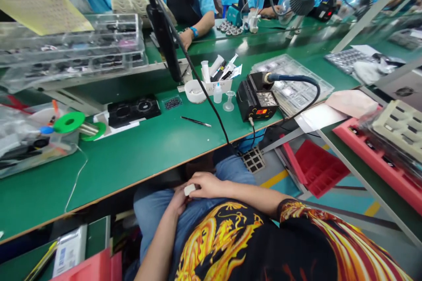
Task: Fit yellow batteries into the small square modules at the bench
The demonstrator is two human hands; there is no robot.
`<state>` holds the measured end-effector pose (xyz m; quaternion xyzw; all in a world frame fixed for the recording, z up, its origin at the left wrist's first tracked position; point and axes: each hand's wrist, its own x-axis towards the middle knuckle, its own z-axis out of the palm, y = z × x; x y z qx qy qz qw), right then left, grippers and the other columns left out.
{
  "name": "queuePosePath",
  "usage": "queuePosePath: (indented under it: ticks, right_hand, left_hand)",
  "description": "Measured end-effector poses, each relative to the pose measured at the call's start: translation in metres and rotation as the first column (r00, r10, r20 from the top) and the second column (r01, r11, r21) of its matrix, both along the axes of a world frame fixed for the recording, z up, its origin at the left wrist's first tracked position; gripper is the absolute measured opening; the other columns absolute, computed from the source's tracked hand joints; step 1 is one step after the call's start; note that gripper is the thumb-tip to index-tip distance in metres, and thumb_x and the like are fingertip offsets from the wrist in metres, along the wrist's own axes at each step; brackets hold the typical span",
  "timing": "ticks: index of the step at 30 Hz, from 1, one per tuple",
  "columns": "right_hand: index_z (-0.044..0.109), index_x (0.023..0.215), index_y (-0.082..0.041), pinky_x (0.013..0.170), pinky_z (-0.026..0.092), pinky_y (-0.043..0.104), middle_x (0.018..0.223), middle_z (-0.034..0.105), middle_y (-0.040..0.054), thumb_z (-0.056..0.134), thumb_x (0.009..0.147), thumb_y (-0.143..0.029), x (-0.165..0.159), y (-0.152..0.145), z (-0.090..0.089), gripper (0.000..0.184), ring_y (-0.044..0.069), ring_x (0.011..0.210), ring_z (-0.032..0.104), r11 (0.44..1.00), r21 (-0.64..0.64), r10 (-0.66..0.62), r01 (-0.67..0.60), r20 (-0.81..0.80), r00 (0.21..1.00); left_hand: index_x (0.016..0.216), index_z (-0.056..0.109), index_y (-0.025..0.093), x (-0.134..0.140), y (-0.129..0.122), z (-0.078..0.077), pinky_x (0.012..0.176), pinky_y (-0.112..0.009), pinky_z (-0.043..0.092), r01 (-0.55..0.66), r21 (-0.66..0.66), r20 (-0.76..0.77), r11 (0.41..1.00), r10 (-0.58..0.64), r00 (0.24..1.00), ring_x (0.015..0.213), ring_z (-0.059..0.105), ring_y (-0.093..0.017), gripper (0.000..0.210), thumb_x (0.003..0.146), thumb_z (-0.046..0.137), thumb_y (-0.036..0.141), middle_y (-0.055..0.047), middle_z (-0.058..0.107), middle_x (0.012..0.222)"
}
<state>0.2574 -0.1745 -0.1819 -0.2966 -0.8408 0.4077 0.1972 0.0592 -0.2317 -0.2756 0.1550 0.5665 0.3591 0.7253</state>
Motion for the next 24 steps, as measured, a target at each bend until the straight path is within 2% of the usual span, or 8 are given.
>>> queuePosePath:
  ticks: [3,6,13,17,20,24]
  right_hand:
    - [0.08,0.123,-0.019,0.098,0.055,0.032,0.116,0.075,0.0089,0.085,0.094,-0.04,0.011,-0.001,-0.038,0.036,0.023,0.109,0.07,0.996,-0.012,-0.086,0.086,0.0,0.996]
    - [0.08,0.126,-0.022,0.103,0.054,0.036,0.122,0.073,0.0098,0.086,0.093,-0.043,0.017,-0.005,-0.053,0.039,0.024,0.115,0.067,0.997,-0.01,-0.082,0.082,-0.01,0.997]
    - [0.081,0.127,-0.021,0.101,0.052,0.035,0.118,0.073,0.0092,0.084,0.096,-0.048,0.013,-0.002,-0.057,0.041,0.024,0.113,0.064,0.999,-0.017,-0.05,0.051,0.02,0.999]
    - [0.081,0.125,-0.021,0.1,0.051,0.035,0.116,0.072,0.009,0.086,0.095,-0.046,0.01,0.002,-0.059,0.04,0.023,0.11,0.063,0.998,-0.005,-0.066,0.066,0.035,0.997]
    - [0.081,0.124,-0.02,0.1,0.05,0.035,0.115,0.071,0.0087,0.087,0.095,-0.045,0.008,0.003,-0.066,0.039,0.023,0.109,0.062,0.996,0.016,-0.086,0.085,0.052,0.995]
    - [0.082,0.121,-0.019,0.097,0.05,0.034,0.114,0.07,0.0088,0.085,0.096,-0.047,0.01,0.002,-0.076,0.037,0.023,0.107,0.061,0.998,0.045,-0.046,0.041,0.109,0.993]
  left_hand:
    - [0.102,0.079,0.012,0.0,0.002,0.001,0.047,-0.019,0.031,-0.014,0.021,0.025,1.0,0.014,1.0,0.052,0.046,-0.008,0.045,0.066,0.096,0.031,0.0,0.063,0.07]
    - [0.108,0.08,0.013,-0.001,0.001,0.003,0.047,-0.019,0.033,-0.014,0.023,0.048,1.0,0.013,0.999,0.053,0.048,-0.009,0.047,0.069,0.095,0.034,-0.001,0.066,0.074]
    - [0.102,0.077,0.012,-0.001,-0.003,0.012,0.049,-0.021,0.036,0.028,0.04,0.132,0.999,-0.033,0.991,0.052,0.05,-0.011,0.04,0.076,0.094,0.037,0.001,0.059,0.064]
    - [0.097,0.074,0.012,-0.006,-0.002,0.011,0.055,-0.023,0.047,-0.013,0.006,0.215,1.0,0.012,0.977,0.057,0.056,-0.012,0.037,0.083,0.093,0.041,-0.003,0.066,0.073]
    - [0.097,0.074,0.011,-0.006,-0.002,0.012,0.058,-0.025,0.05,-0.013,0.0,0.236,1.0,0.013,0.972,0.061,0.059,-0.013,0.038,0.09,0.088,0.044,-0.007,0.07,0.081]
    - [0.111,0.077,0.011,-0.001,-0.005,0.013,0.054,-0.022,0.045,0.058,0.053,0.15,0.997,-0.066,0.986,0.062,0.059,-0.013,0.043,0.082,0.096,0.037,-0.005,0.07,0.082]
